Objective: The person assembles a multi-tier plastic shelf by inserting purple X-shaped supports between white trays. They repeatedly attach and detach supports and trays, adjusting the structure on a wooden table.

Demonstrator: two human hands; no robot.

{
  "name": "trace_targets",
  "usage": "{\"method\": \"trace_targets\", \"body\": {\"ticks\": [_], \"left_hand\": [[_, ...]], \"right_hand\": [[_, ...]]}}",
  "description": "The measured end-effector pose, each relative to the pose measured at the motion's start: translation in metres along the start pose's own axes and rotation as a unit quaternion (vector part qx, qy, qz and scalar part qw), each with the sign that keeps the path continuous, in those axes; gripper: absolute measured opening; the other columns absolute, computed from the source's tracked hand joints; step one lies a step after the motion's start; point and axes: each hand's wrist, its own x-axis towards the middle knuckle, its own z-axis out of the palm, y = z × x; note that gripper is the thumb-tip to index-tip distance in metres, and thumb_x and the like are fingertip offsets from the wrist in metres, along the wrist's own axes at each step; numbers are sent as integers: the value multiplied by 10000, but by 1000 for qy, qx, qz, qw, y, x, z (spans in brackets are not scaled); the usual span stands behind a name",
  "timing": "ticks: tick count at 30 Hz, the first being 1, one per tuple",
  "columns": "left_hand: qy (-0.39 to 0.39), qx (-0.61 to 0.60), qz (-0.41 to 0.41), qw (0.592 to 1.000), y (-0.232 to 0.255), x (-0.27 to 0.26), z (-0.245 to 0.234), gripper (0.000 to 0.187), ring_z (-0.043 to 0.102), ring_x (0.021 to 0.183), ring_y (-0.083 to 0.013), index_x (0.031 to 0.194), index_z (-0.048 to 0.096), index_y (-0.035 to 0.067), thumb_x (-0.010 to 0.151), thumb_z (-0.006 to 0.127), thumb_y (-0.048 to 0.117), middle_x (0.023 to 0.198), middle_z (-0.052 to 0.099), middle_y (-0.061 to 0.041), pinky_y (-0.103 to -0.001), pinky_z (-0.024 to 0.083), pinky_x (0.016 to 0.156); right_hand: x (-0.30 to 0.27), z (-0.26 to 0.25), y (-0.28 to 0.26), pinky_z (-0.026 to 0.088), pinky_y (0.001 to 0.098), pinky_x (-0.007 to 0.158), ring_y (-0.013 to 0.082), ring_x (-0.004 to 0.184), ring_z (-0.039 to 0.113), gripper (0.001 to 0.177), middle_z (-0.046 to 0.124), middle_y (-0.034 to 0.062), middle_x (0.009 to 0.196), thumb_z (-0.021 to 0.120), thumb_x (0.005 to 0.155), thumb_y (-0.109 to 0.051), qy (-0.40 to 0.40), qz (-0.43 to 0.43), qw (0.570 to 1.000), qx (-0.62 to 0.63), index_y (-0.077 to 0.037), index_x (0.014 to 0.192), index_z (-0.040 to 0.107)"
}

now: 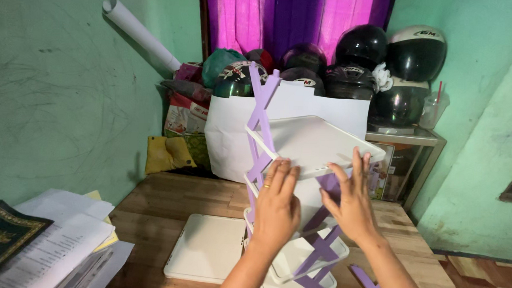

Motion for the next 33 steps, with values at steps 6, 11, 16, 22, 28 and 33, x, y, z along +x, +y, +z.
{"method": "trace_targets", "body": {"ticks": [6,11,16,22,28,33], "left_hand": [[-9,0,14,1000,28,-1,22,625,482,1376,-463,1360,582,-29,737,622,2,1408,561,-259,-521,398,1147],[-35,-28,27,999,54,-2,42,670,473,1394,-456,1420,559,-13,757,644,48,1438,551,-264,-531,382,1141],[-74,-57,51,994,73,1,56,682,470,1401,-440,1428,539,-7,760,660,59,1452,539,-264,-515,390,1151],[-29,-135,76,987,40,8,46,638,514,1398,-384,1397,539,37,774,676,18,1438,570,-207,-474,409,1181],[111,-33,-65,991,-34,37,31,591,483,1328,-446,1431,449,-59,908,663,112,1424,532,-277,-491,365,1132],[32,6,-66,997,-59,49,25,544,530,1247,-428,1393,492,-54,964,646,243,1314,582,-270,-513,348,1109]], "right_hand": [[-17,-4,33,65,625,1251,386,1570,144,763,108,215,1694,694,876,-102,14,7,1000,-4,-165,1530,306],[-31,-8,61,63,628,1247,349,1582,191,791,240,140,1689,646,866,44,18,74,997,-23,-167,1551,311],[-31,-18,89,87,652,1255,337,1575,279,790,350,95,1674,612,834,113,15,101,995,-8,-186,1516,349],[-13,-45,86,112,653,1205,374,1538,274,719,415,105,1620,643,813,98,-10,178,984,-16,-190,1445,454],[-5,-52,16,338,476,1297,310,1539,443,356,557,84,1529,613,961,-8,153,123,980,15,-105,1303,604],[21,-30,-38,306,506,1214,373,1449,423,429,548,259,1460,619,926,-97,84,19,996,-15,65,1319,562]]}}
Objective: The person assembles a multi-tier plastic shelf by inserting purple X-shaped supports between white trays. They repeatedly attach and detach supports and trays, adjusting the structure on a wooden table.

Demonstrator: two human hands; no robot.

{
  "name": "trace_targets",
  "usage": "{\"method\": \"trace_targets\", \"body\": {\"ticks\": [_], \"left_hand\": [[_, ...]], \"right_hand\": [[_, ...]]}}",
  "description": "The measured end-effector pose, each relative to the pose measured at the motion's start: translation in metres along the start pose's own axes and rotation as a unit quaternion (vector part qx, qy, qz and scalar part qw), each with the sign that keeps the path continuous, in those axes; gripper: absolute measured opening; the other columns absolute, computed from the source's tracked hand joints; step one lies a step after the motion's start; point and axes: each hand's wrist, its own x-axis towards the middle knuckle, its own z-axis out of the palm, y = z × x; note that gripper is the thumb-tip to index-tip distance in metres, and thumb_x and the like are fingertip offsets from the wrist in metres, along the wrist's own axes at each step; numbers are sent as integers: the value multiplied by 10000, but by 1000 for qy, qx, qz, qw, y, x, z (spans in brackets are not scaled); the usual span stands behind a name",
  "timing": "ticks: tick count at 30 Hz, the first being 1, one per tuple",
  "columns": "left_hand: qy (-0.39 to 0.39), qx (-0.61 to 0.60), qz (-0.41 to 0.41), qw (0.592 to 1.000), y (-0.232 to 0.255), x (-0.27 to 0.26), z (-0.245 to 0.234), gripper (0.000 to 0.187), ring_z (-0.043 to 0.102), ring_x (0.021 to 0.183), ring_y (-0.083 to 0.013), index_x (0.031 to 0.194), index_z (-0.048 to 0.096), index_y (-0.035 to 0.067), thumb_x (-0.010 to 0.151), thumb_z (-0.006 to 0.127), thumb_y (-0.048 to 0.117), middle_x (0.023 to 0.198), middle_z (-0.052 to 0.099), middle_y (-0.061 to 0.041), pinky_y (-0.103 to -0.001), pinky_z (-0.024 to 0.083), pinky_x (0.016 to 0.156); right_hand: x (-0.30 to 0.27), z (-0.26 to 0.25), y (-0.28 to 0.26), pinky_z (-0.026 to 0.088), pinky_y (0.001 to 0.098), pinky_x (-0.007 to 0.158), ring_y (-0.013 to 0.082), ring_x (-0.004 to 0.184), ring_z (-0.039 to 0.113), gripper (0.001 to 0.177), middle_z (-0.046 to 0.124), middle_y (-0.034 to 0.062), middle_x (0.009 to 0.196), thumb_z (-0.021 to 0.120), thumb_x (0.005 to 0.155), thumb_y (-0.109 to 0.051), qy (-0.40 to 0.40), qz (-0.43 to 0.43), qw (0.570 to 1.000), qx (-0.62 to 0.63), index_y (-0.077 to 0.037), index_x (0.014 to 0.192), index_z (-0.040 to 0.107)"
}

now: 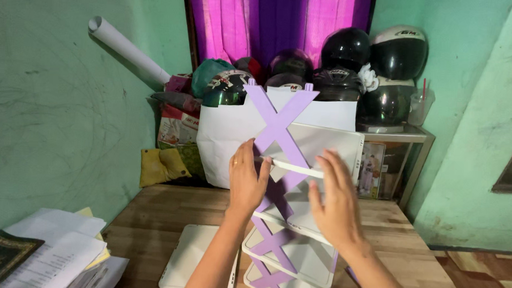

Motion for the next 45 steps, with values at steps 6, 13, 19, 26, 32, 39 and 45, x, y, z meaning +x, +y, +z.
{"method": "trace_targets", "body": {"ticks": [6,13,19,26,32,39,45], "left_hand": [[49,61,20,997,23,-9,-8,486,562,1105,-437,1254,553,-53,919,683,273,1143,621,-252,-531,378,1061],[59,50,31,997,39,-6,-7,363,559,1009,-457,1046,550,-36,880,752,216,993,593,-237,-539,429,1034],[38,71,39,996,42,-5,-3,363,575,926,-424,1077,577,-27,893,761,227,956,599,-212,-494,463,857],[64,69,46,994,32,-6,9,327,591,866,-344,1058,587,-2,950,756,257,883,621,-150,-460,463,916],[124,71,63,988,23,-11,26,394,590,845,-300,1154,619,-31,923,737,266,879,620,-132,-450,451,933],[132,107,76,982,11,-13,34,454,590,855,-297,1186,633,-32,921,763,313,890,611,-120,-442,449,913],[140,125,71,980,13,-12,35,446,563,800,-283,1154,649,-21,918,771,337,832,578,-103,-428,449,870]], "right_hand": [[8,9,-5,286,534,1145,347,1218,542,516,646,203,1242,644,943,-343,-13,-4,997,-76,76,1242,609],[17,19,4,369,526,1109,387,1109,612,461,669,237,1110,684,924,-393,28,-9,994,-108,49,1040,627],[19,29,6,459,486,878,416,903,628,351,685,222,905,706,936,-292,19,51,996,-71,36,1011,606],[16,40,9,442,454,917,343,856,646,349,678,182,865,702,969,-290,32,35,996,-81,32,1043,587],[11,50,14,427,443,939,330,890,651,363,677,167,900,706,958,-291,93,15,992,-84,29,1087,593],[9,56,21,429,402,882,288,853,671,373,698,137,895,730,956,-303,103,17,990,-91,20,1110,625],[9,57,21,432,381,827,262,772,664,364,692,109,827,743,955,-329,112,14,989,-99,6,1056,642]]}}
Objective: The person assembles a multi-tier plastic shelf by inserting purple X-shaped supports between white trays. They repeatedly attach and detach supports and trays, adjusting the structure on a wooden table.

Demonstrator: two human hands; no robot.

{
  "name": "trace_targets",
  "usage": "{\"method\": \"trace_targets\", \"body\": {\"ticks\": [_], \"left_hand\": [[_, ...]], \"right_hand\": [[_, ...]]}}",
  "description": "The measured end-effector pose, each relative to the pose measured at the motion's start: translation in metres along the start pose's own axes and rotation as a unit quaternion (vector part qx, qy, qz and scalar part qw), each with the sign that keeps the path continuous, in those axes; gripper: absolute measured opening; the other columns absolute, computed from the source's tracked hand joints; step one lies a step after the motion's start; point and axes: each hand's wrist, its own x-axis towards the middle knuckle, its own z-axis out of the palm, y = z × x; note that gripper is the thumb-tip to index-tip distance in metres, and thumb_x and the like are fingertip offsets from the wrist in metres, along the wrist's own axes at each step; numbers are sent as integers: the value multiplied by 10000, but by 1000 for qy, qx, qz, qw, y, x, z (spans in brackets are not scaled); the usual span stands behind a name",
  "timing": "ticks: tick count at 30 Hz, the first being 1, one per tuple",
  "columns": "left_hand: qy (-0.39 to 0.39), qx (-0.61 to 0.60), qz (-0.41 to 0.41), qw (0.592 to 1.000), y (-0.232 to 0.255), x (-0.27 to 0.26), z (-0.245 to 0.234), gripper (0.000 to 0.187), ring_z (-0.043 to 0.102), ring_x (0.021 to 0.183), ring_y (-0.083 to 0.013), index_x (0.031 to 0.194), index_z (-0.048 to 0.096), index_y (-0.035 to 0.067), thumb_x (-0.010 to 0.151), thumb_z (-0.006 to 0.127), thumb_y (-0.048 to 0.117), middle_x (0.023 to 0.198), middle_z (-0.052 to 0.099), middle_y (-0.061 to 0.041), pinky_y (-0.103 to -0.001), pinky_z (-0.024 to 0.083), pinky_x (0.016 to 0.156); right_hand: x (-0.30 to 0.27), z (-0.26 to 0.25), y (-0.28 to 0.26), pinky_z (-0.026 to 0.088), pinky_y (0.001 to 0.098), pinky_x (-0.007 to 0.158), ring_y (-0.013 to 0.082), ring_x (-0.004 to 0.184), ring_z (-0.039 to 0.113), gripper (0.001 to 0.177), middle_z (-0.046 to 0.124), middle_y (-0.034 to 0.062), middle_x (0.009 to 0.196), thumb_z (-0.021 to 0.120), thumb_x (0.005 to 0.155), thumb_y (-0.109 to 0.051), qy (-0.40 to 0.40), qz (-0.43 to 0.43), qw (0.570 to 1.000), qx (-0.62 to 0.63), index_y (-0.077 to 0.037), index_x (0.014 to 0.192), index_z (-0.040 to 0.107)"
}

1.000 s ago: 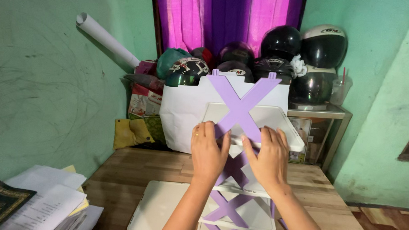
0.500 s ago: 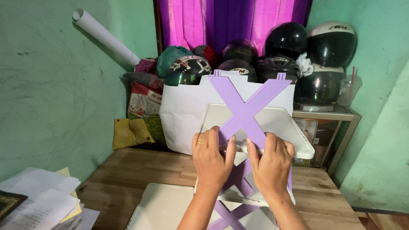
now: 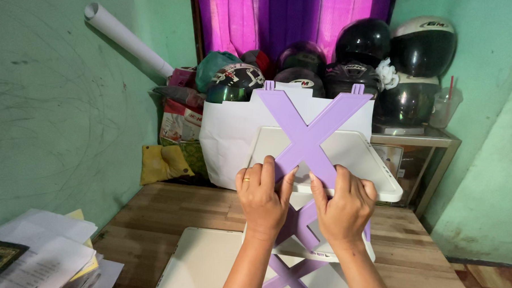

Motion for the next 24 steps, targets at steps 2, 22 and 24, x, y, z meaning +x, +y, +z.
{"method": "trace_targets", "body": {"ticks": [2,22,24], "left_hand": [[7,8,3,1000,1,1,1,447,556,789,-274,1150,649,-22,926,769,347,825,570,-96,-416,452,861],[16,13,-18,1000,9,6,0,441,533,718,-237,1161,658,8,916,784,352,788,532,-67,-403,429,824],[17,14,-18,1000,9,7,2,444,533,709,-237,1160,660,7,914,786,355,790,532,-70,-404,431,823]], "right_hand": [[0,1,1,429,379,810,250,748,663,370,693,98,809,747,955,-340,-2,3,1000,-2,5,1044,646],[0,7,-2,414,380,791,248,734,637,410,679,87,820,749,953,-376,16,10,999,-36,1,1085,654],[1,8,-2,415,381,791,248,737,638,414,677,86,818,750,953,-379,18,13,999,-41,1,1087,654]]}}
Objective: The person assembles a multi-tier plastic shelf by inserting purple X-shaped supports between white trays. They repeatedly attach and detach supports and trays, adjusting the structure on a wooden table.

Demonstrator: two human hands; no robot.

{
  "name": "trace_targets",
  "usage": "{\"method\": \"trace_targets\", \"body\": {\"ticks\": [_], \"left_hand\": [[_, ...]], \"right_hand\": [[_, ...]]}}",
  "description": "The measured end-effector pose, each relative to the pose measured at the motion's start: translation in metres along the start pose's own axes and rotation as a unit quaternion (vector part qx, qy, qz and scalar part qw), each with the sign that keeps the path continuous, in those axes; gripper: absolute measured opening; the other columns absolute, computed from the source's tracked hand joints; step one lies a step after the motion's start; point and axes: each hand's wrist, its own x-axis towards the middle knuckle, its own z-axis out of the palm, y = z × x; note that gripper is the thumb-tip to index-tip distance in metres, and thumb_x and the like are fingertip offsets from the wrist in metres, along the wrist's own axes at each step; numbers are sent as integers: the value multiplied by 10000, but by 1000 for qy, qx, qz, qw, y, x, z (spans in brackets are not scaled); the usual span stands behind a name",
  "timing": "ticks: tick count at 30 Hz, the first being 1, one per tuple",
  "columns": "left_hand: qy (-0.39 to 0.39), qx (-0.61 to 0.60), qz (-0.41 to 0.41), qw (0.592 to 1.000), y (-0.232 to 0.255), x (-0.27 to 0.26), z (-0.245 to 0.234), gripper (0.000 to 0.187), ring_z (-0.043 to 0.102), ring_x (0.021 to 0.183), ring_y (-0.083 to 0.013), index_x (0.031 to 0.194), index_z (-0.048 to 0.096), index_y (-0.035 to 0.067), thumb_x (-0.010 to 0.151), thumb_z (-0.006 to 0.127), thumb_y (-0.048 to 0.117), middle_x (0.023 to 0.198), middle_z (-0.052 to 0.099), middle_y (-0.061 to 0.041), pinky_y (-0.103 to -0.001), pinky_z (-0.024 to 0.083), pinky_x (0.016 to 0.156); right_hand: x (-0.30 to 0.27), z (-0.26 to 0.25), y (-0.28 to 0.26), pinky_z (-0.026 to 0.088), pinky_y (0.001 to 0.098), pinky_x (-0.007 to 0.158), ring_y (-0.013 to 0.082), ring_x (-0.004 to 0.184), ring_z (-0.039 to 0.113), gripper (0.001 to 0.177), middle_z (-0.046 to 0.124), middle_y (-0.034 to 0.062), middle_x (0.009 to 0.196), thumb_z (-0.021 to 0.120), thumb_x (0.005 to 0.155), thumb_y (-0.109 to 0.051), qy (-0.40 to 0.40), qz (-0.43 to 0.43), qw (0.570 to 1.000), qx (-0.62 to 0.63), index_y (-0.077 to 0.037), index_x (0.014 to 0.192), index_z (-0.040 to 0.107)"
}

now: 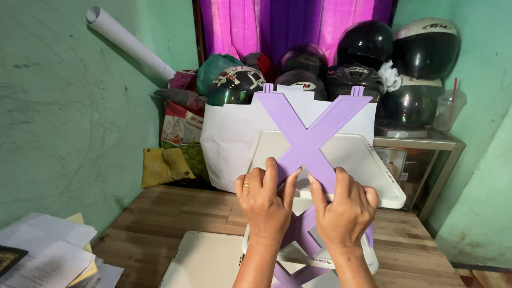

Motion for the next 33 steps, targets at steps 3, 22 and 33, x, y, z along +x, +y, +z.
{"method": "trace_targets", "body": {"ticks": [3,22,33], "left_hand": [[3,6,0,1000,0,-1,0,447,539,710,-240,1159,662,7,914,787,360,793,536,-75,-406,433,822],[-2,-56,6,998,-4,-5,-9,428,590,937,-344,1176,604,-62,924,746,253,968,610,-176,-451,446,922],[17,-13,17,1000,-6,-13,-4,459,560,881,-324,1177,621,-57,949,745,321,935,593,-147,-465,450,921]], "right_hand": [[-2,1,0,418,383,799,248,739,636,425,673,84,811,754,951,-387,-2,5,1000,-4,1,1094,654],[11,-20,-21,413,445,1001,350,901,636,334,681,172,917,800,818,-184,45,33,996,63,29,1010,629],[-10,-3,0,411,406,923,274,835,613,413,696,116,903,874,841,-251,62,13,996,69,37,1069,685]]}}
